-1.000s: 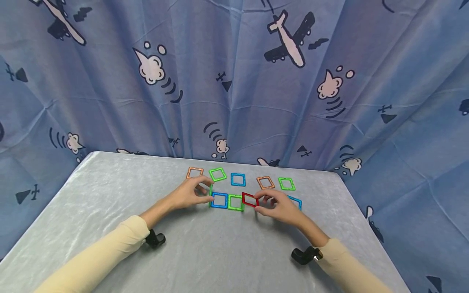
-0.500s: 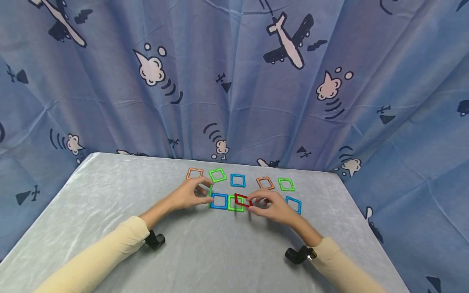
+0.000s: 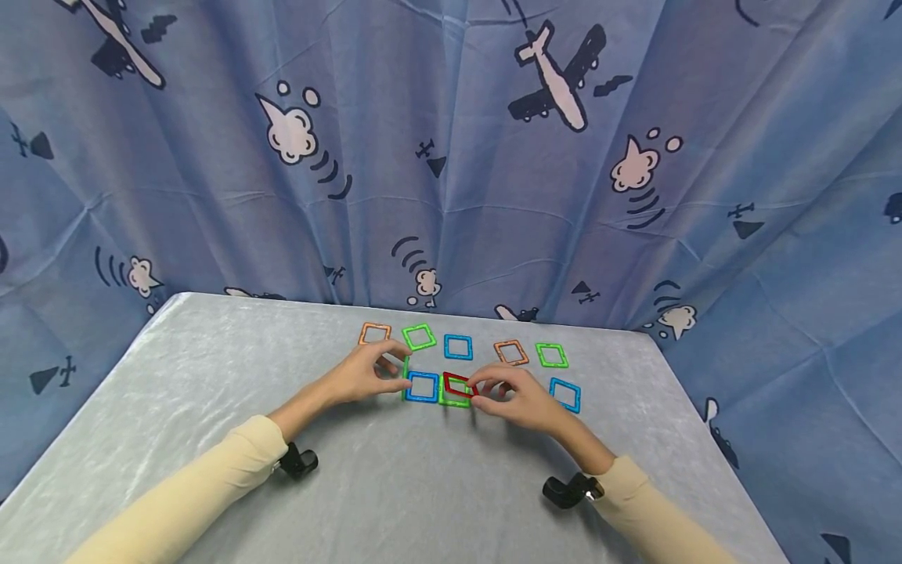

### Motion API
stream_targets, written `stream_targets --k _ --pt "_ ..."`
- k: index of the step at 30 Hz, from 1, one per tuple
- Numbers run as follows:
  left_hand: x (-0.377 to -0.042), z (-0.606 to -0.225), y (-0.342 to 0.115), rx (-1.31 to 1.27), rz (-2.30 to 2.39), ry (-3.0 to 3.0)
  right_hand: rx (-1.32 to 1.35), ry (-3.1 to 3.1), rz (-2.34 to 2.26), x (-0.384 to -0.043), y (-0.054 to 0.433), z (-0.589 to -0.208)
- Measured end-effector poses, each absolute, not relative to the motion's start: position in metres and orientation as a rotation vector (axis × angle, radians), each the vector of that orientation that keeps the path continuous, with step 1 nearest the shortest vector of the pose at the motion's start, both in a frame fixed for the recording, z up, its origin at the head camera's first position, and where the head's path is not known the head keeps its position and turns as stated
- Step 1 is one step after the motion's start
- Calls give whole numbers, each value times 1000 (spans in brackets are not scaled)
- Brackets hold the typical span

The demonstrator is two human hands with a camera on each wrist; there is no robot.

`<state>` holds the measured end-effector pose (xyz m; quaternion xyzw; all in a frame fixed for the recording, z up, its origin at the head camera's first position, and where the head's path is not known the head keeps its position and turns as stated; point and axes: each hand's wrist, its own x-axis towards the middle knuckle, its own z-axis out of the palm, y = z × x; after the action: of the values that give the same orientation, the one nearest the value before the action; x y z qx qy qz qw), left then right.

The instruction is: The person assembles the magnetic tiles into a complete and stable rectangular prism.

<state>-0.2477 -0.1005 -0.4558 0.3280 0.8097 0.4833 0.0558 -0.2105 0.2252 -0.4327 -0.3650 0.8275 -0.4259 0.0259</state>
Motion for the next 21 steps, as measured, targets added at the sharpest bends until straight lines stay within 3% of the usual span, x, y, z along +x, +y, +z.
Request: stream_targets --k 21 --pt "-250 -461 -101 994 1457 2465 -1014 2476 -1291 -211 215 -433"
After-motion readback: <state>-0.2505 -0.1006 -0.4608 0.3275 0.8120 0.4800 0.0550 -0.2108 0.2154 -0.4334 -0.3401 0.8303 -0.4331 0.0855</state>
